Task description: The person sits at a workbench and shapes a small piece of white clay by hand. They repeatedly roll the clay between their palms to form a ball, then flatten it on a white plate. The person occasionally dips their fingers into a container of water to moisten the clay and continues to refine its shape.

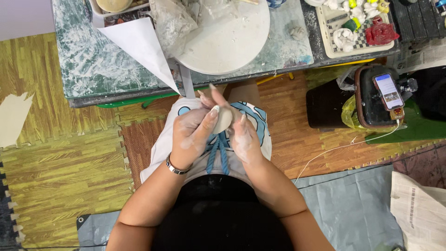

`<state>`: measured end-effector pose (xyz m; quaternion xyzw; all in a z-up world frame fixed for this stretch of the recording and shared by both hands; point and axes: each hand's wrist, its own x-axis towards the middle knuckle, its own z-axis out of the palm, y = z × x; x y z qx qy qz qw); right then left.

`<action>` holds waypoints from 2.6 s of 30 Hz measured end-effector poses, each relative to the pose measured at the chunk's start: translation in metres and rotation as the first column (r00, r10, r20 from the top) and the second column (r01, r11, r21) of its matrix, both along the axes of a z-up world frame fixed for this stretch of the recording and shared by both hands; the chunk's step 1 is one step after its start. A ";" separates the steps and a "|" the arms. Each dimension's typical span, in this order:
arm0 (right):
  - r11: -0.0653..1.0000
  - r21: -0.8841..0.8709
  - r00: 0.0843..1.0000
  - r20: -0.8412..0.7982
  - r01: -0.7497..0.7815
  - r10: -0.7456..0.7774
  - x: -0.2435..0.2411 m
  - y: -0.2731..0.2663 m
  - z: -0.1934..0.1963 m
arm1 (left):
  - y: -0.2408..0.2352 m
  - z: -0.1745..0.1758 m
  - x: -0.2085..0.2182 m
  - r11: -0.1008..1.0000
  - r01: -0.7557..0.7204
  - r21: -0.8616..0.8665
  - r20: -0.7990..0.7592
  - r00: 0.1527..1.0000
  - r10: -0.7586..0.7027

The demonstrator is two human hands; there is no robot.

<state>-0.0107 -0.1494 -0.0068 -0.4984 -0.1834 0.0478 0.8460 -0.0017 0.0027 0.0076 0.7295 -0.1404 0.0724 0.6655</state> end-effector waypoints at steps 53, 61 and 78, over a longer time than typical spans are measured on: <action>0.945 -0.008 0.939 -0.108 0.327 -0.326 0.004 -0.007 -0.033 | -0.006 -0.015 0.000 0.967 0.237 -0.097 -0.097 0.964 -0.246; 0.973 0.014 0.972 0.043 0.230 -0.230 0.004 0.001 -0.032 | -0.006 -0.006 0.000 0.998 -0.009 0.067 0.044 0.999 0.006; 0.878 -0.222 0.898 0.227 0.424 -0.376 -0.001 -0.020 -0.014 | 0.000 -0.026 0.002 0.996 0.089 0.031 -0.046 0.995 -0.088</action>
